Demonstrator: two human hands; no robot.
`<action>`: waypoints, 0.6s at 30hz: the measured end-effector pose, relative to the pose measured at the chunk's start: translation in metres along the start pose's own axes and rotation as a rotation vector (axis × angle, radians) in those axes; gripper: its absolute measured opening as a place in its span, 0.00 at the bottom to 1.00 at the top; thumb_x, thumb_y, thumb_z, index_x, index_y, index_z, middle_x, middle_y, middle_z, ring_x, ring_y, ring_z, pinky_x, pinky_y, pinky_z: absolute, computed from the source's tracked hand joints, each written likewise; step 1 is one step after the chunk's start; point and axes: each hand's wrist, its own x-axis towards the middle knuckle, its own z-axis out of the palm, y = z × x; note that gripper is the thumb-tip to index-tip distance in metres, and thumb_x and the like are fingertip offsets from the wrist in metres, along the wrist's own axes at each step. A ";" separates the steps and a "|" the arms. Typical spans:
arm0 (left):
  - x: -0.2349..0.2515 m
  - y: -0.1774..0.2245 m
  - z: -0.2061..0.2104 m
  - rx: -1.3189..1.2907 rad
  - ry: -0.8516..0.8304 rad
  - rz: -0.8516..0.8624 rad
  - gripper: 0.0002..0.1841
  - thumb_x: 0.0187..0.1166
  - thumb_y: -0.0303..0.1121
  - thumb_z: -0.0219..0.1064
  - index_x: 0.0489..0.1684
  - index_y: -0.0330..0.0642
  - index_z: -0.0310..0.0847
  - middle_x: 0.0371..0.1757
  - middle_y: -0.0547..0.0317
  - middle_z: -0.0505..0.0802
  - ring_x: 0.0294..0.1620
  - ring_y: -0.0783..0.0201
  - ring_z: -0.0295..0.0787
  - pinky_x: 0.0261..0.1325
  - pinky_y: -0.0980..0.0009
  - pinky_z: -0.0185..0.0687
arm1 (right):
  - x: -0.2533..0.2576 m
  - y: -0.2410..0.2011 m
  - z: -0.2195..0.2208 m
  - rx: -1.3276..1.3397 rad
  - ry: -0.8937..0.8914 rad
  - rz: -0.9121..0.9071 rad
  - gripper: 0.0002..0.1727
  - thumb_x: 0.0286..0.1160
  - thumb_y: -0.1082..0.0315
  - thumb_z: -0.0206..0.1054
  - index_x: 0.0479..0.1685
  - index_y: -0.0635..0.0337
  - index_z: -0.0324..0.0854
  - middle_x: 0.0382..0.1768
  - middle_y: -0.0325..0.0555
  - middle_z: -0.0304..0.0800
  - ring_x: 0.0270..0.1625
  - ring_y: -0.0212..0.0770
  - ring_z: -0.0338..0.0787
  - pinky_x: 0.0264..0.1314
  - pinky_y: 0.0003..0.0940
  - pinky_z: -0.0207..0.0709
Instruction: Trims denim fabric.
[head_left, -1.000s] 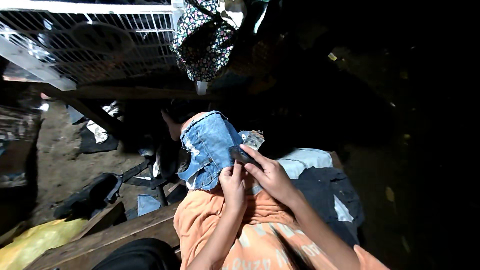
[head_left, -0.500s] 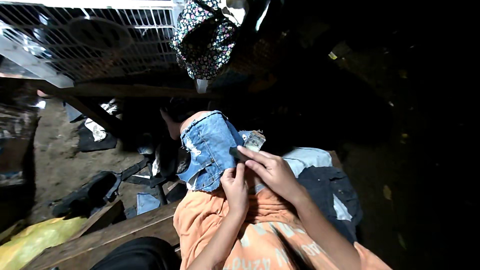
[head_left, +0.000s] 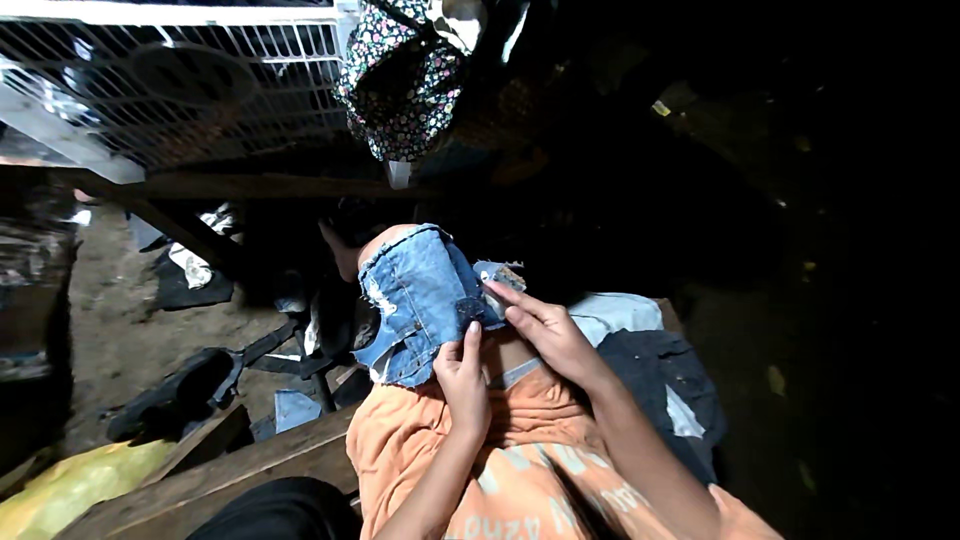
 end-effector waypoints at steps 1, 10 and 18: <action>0.000 0.003 -0.001 -0.011 0.007 -0.024 0.09 0.83 0.19 0.57 0.32 0.38 0.79 0.28 0.69 0.91 0.31 0.76 0.91 0.42 0.76 0.91 | 0.000 -0.002 -0.001 0.067 0.002 -0.009 0.23 0.90 0.63 0.53 0.75 0.66 0.79 0.69 0.45 0.87 0.45 0.13 0.80 0.52 0.13 0.72; 0.005 0.023 -0.004 -0.066 -0.065 -0.186 0.18 0.83 0.19 0.49 0.21 0.45 0.74 0.16 0.71 0.84 0.17 0.81 0.79 0.25 0.85 0.77 | -0.001 -0.004 0.011 -0.221 -0.068 0.059 0.26 0.91 0.53 0.52 0.81 0.51 0.77 0.63 0.50 0.92 0.60 0.43 0.92 0.63 0.47 0.81; 0.004 0.020 -0.007 -0.061 -0.054 -0.154 0.13 0.86 0.19 0.49 0.31 0.41 0.73 0.20 0.70 0.88 0.20 0.80 0.84 0.27 0.85 0.81 | 0.000 -0.006 0.011 0.070 -0.011 0.011 0.23 0.91 0.63 0.52 0.75 0.66 0.79 0.72 0.48 0.85 0.61 0.21 0.85 0.67 0.19 0.74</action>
